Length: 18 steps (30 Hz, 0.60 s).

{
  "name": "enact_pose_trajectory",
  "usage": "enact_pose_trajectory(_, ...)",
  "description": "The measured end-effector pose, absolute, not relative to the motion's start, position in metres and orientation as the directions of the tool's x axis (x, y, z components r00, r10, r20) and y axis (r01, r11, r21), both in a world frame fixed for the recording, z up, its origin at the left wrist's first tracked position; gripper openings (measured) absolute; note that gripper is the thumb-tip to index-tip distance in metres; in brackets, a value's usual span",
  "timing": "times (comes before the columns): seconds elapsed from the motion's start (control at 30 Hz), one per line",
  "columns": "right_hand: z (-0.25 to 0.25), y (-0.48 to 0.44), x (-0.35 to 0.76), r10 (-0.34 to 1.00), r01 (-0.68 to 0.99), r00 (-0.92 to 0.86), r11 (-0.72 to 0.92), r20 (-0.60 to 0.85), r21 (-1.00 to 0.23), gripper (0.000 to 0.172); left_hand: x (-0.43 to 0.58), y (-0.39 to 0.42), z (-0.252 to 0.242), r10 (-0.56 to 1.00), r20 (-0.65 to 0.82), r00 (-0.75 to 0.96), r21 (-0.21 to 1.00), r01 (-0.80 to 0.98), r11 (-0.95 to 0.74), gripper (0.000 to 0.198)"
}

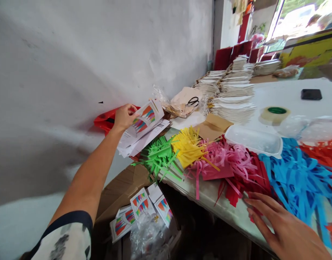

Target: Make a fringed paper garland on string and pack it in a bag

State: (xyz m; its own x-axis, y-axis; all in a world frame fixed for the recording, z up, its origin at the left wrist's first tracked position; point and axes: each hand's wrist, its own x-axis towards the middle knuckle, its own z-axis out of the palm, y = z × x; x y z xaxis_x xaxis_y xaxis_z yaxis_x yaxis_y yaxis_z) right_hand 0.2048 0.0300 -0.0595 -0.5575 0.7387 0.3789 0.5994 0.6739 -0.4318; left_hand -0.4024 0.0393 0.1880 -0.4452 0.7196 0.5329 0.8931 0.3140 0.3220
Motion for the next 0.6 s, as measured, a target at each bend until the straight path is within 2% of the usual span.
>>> enact_pose_trajectory(0.07,-0.053,0.029,0.204,0.727,0.589,-0.571,0.687,0.381,-0.427,0.036,-0.391,0.031,0.209,0.681,0.614,-0.399,0.305,0.916,0.261,0.03)
enact_pose_trajectory(0.13,-0.041,0.026,0.197,0.72,0.56,-0.563,0.693,0.404,-0.454,0.032,-0.378,0.019,0.229,0.61,0.682,-0.404,0.347,0.913,0.217,0.03)
enact_pose_trajectory(0.2,-0.024,0.022,0.185,0.735,0.524,-0.537,0.675,0.414,-0.519,0.03,-0.359,0.007,0.244,0.536,0.706,-0.462,0.482,0.869,0.114,0.026)
enact_pose_trajectory(0.27,-0.005,0.018,0.17,0.779,0.491,-0.487,0.618,0.395,-0.614,0.035,-0.33,-0.006,0.249,0.505,0.677,-0.535,0.648,0.759,-0.064,0.027)
enact_pose_trajectory(0.37,0.026,0.011,0.147,0.838,0.359,-0.429,0.5,0.336,-0.788,0.053,-0.267,-0.019,0.232,0.588,0.557,-0.586,0.824,0.476,-0.307,0.033)
enact_pose_trajectory(0.43,0.044,0.005,0.136,0.85,0.193,-0.442,0.404,0.288,-0.894,0.06,-0.217,-0.026,0.205,0.719,0.421,-0.553,0.907,0.231,-0.353,0.036)
enact_pose_trajectory(0.53,0.058,-0.006,0.131,0.888,-0.047,-0.366,0.281,0.278,-0.959,0.061,-0.141,-0.034,0.154,0.865,0.231,-0.446,0.955,-0.068,-0.29,0.038)
enact_pose_trajectory(0.6,0.054,-0.015,0.137,0.94,-0.065,-0.221,0.251,0.259,-0.966,0.052,-0.096,-0.04,0.119,0.945,0.124,-0.302,0.971,-0.158,-0.179,0.04)
